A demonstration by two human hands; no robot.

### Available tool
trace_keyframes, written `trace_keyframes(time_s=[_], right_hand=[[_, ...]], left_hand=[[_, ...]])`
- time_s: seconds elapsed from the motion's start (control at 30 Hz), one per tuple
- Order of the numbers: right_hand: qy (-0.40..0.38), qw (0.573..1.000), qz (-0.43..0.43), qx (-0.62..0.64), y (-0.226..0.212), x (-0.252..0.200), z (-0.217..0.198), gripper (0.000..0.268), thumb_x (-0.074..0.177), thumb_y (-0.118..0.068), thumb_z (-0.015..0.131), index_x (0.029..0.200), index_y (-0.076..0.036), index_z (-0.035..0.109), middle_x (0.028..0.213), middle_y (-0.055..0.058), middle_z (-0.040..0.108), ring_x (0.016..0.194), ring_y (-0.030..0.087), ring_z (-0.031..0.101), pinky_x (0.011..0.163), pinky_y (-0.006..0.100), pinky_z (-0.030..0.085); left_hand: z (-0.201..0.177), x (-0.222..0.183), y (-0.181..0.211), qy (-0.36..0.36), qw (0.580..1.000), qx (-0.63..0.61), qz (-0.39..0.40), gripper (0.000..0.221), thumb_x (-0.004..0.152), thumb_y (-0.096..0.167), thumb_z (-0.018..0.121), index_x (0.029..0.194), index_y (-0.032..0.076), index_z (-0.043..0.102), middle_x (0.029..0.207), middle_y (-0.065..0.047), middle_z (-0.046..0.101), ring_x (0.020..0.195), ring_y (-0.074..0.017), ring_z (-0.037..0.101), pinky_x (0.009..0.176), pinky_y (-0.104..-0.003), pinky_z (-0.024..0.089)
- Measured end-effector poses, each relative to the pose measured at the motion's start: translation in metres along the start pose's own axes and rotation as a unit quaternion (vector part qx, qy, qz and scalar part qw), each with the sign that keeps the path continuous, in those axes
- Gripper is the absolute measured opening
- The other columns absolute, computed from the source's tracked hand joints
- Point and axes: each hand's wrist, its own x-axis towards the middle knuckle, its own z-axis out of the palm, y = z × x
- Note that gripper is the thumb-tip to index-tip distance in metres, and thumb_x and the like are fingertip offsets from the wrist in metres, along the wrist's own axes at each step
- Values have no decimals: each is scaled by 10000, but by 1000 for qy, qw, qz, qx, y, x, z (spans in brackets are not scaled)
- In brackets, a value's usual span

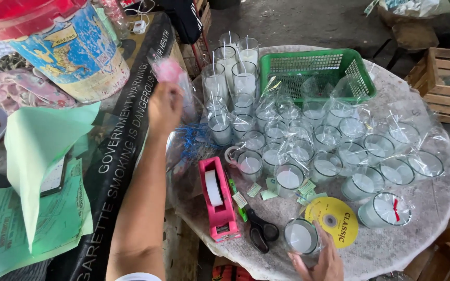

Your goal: The person is tying red decorative strings onto glass candle holders and trimming the ends with scissors.

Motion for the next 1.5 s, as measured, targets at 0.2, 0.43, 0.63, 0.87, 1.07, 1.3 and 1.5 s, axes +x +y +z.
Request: trace_keyframes(time_s=[0.2,0.43,0.63,0.87,1.07,1.3,1.5], right_hand=[[12,1000,-15,-16,0,1,0,892,507,-415,714,1262,-89,368,1170,85,516,1037,219,539,620,304,505],[-59,981,-77,167,-32,15,-40,780,674,-290,642,1295,-23,252,1276,185,406,1184,296,405,949,406,348],[-10,954,-82,287,-52,34,-77,592,783,-428,491,1235,-75,343,1229,111,448,1196,238,398,846,338,460],[-142,949,-270,83,-70,74,-127,408,771,-47,521,1162,-142,455,1355,213,233,1099,275,466,914,429,420],[-180,897,-338,-222,-75,97,-145,215,674,-68,579,866,-159,547,1125,64,495,888,232,554,720,364,484],[-153,903,-375,-147,-82,103,-160,94,751,-44,568,827,-96,548,837,10,553,685,175,549,641,310,481],[-26,967,-233,102,-57,84,-163,160,818,-124,466,925,-28,535,971,109,579,919,203,587,821,308,500]], left_hand=[[-96,20,56,203,923,-324,-48,58,882,18,409,865,66,436,804,-84,594,775,-173,578,742,-311,474],[-115,-55,153,-21,873,-480,-82,80,904,50,380,830,64,354,651,-80,472,467,-111,415,482,-211,354],[-72,-138,207,-184,830,-513,-120,238,867,104,412,1090,25,387,666,-15,434,531,-97,424,470,-219,384],[-66,-145,220,-194,912,-362,-13,332,878,109,397,1208,121,425,756,-23,512,514,-111,500,522,-224,425],[-57,-130,223,-249,936,-181,171,449,815,34,517,1186,285,479,906,-14,471,373,-69,322,245,-161,375],[-56,-110,228,-235,911,-134,311,118,686,-58,531,712,57,522,881,-108,388,563,-223,465,346,-323,423],[-59,-127,215,-112,953,-238,150,164,778,20,550,928,80,577,797,-72,505,461,-91,482,352,-171,489]])
